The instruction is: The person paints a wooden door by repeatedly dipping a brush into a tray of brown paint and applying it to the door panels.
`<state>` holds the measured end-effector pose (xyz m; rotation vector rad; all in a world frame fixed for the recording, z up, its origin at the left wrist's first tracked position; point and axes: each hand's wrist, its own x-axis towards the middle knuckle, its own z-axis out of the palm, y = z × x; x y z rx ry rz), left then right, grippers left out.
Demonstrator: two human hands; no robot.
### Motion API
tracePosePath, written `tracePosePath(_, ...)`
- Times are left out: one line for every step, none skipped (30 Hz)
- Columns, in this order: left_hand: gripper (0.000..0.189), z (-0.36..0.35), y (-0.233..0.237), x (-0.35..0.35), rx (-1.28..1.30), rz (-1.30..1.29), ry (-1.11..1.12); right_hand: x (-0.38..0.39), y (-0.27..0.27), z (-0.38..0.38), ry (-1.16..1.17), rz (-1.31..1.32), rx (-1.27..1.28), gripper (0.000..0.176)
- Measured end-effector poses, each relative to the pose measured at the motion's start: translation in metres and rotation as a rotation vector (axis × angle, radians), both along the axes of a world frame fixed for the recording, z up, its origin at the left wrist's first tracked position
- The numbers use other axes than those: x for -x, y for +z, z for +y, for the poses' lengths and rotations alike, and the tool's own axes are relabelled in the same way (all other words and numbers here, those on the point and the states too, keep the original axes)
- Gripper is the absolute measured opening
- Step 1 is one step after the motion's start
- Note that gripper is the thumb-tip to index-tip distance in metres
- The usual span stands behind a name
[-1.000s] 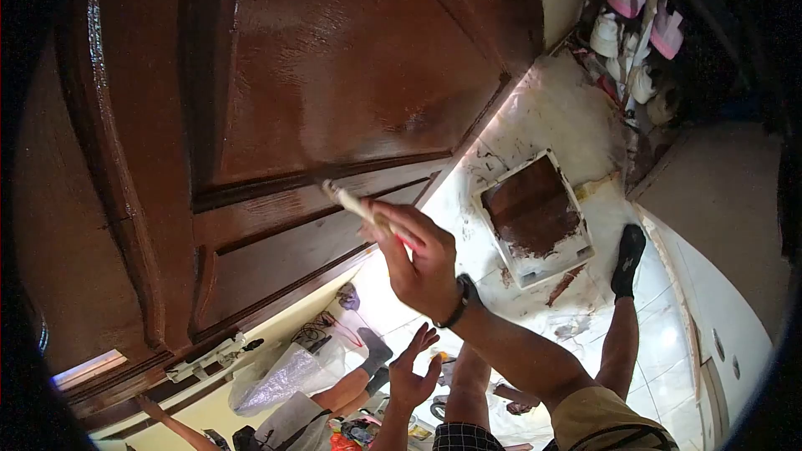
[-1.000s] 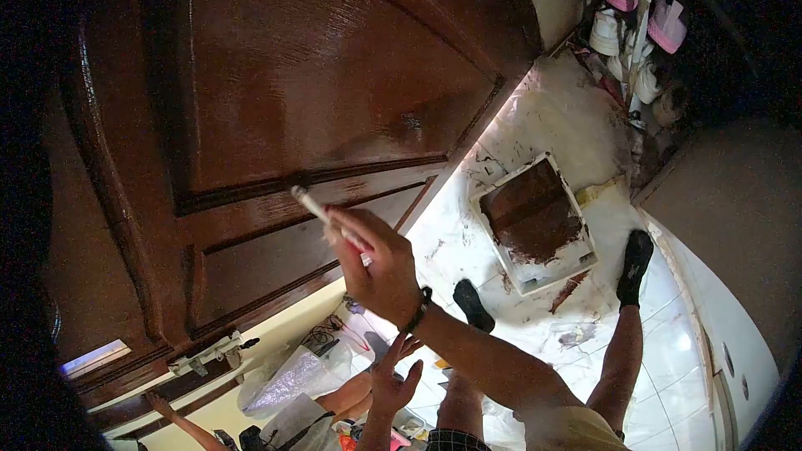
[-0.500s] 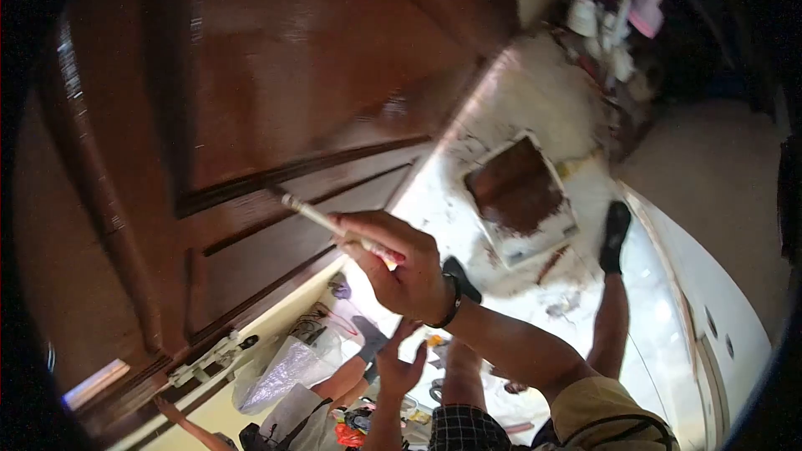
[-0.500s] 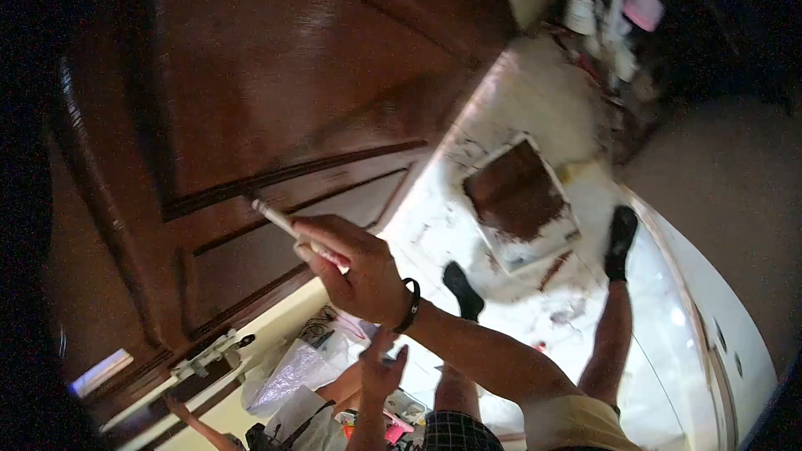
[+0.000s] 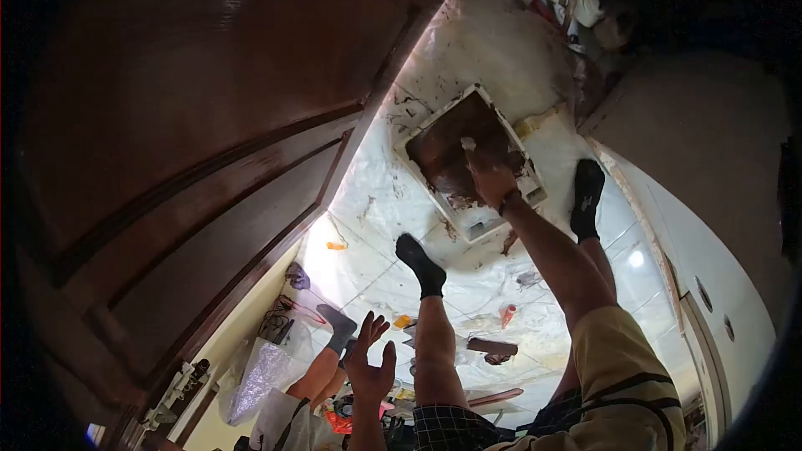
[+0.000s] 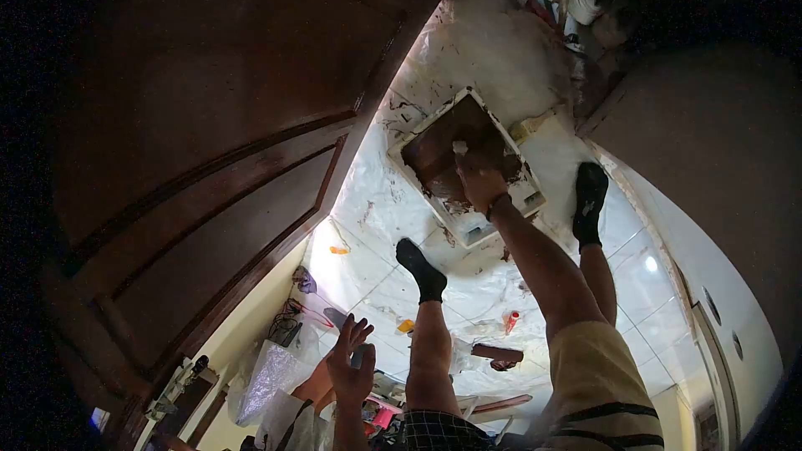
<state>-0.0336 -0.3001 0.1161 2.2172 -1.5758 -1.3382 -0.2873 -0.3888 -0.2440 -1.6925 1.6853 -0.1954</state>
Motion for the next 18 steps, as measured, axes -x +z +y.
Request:
tracePosePath(0.063,-0.001,-0.001,-0.002,-0.005,-0.006,-0.002,-0.001,-0.012,-0.007,0.025,0.011,0.052,0.041)
tracePosePath(0.063,-0.002,-0.004,-0.003,-0.008,-0.009,0.004,-0.003,-0.024,-0.015,0.052,0.021,0.107,0.041)
tracePosePath(0.063,-0.003,-0.005,-0.004,-0.013,-0.013,0.012,-0.006,-0.033,-0.022,0.08,0.03,0.16,0.041)
tracePosePath(0.063,-0.003,-0.004,-0.006,-0.025,-0.018,0.019,-0.007,-0.041,-0.026,0.098,0.011,0.165,0.039)
tracePosePath(0.064,-0.002,-0.002,-0.007,-0.039,-0.02,0.025,-0.012,-0.045,-0.023,0.092,0.026,0.13,0.039)
tracePosePath(0.064,-0.001,-0.001,-0.008,-0.049,-0.02,0.031,-0.017,-0.05,-0.018,0.087,0.043,0.094,0.038)
tracePosePath(0.064,-0.002,-0.002,-0.008,-0.055,-0.015,0.037,-0.018,-0.053,-0.016,0.081,0.066,0.064,0.038)
tracePosePath(0.064,-0.003,-0.002,-0.007,-0.055,-0.009,0.044,-0.018,-0.054,-0.012,0.111,0.052,-0.001,0.039)
tracePosePath(0.064,-0.004,-0.002,-0.007,-0.057,-0.012,0.045,-0.02,-0.048,-0.009,0.141,0.036,-0.062,0.039)
tracePosePath(0.064,-0.005,-0.001,-0.006,-0.06,-0.017,0.045,-0.023,-0.043,-0.006,0.168,0.019,-0.124,0.039)
tracePosePath(0.064,-0.004,0.0,-0.005,-0.066,-0.022,0.045,-0.026,-0.038,-0.003,0.151,-0.009,-0.085,0.039)
tracePosePath(0.064,-0.005,0.001,-0.005,-0.074,-0.026,0.045,-0.03,-0.033,-0.005,0.131,-0.035,-0.041,0.038)
tracePosePath(0.063,-0.006,0.002,-0.004,-0.08,-0.031,0.044,-0.033,-0.03,-0.01,0.111,-0.063,0.005,0.038)
tracePosePath(0.063,-0.007,0.002,-0.004,-0.086,-0.043,0.043,-0.035,-0.032,-0.014,0.104,-0.038,0.056,0.037)
tracePosePath(0.063,-0.008,0.002,-0.005,-0.083,-0.035,0.049,-0.039,-0.04,-0.014,0.096,-0.019,0.107,0.037)
tracePosePath(0.062,-0.008,0.002,-0.005,-0.08,-0.033,0.055,-0.042,-0.047,-0.013,0.086,-0.006,0.157,0.036)
tracePosePath(0.062,-0.007,0.003,-0.005,-0.074,-0.033,0.061,-0.043,-0.052,-0.011,0.119,-0.006,0.099,0.038)
tracePosePath(0.061,-0.006,0.004,-0.006,-0.066,-0.022,0.072,-0.042,-0.057,-0.009,0.152,-0.009,0.044,0.039)
